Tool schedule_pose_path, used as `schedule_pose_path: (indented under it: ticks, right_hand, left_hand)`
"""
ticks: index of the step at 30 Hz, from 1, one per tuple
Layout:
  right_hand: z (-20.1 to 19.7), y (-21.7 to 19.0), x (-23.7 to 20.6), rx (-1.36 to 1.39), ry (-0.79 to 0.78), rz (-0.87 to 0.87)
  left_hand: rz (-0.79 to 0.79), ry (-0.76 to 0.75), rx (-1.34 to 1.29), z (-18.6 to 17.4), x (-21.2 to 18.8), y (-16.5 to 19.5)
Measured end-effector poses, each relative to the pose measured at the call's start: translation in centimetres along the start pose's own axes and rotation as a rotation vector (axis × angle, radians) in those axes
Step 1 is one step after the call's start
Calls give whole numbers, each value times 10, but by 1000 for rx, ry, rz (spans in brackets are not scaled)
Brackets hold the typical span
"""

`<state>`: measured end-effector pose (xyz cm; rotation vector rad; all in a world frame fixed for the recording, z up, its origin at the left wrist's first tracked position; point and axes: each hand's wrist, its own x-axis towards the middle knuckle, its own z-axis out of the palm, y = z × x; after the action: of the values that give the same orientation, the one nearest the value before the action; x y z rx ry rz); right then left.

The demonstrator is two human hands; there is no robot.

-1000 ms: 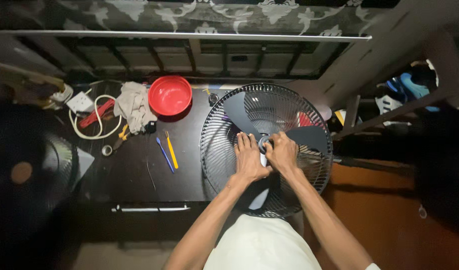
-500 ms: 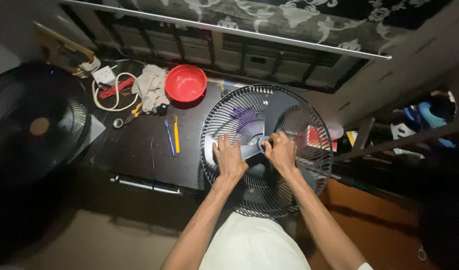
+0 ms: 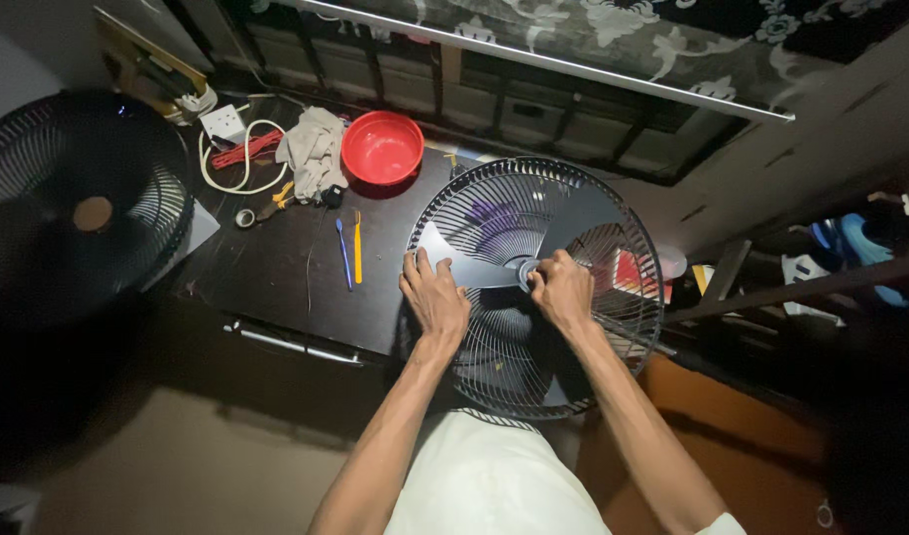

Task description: The person services a table fan on a dark desk. They unscrew the center cap of the blade assembly using a small screwdriver, remove the front grille and blade components, handle the blades and hub, then reattach the grille and lift the reassembled fan.

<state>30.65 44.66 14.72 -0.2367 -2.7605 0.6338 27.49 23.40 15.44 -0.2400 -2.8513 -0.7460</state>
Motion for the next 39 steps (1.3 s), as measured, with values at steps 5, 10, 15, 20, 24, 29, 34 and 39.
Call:
schedule_pose_path:
  ticks: [5, 10, 15, 20, 24, 29, 34, 39]
  right_hand:
    - [-12, -22, -3, -27, 57, -18]
    - [-3, -93, -16, 212, 74, 51]
    - [15, -188, -23, 427, -133, 133]
    - [44, -283, -28, 492, -244, 132]
    - [89, -364, -41, 500, -436, 257]
    - [153, -455, -60, 876, -547, 178]
    - [195, -522, -74, 1099, -646, 263]
    - [224, -562, -60, 1225, -634, 301]
  left_hand:
    - [18, 14, -158, -8, -9, -15]
    - [-48, 1, -310, -29, -20, -49]
    - [-40, 205, -373, -67, -19, -91]
    - [-131, 171, -487, -110, -22, -167]
    - [-201, 130, -624, -136, -37, -261]
    - [-364, 185, -969, -162, -58, -379]
    - [-454, 203, -1059, -198, -69, -465]
    - [-528, 222, -1086, -221, -72, -519]
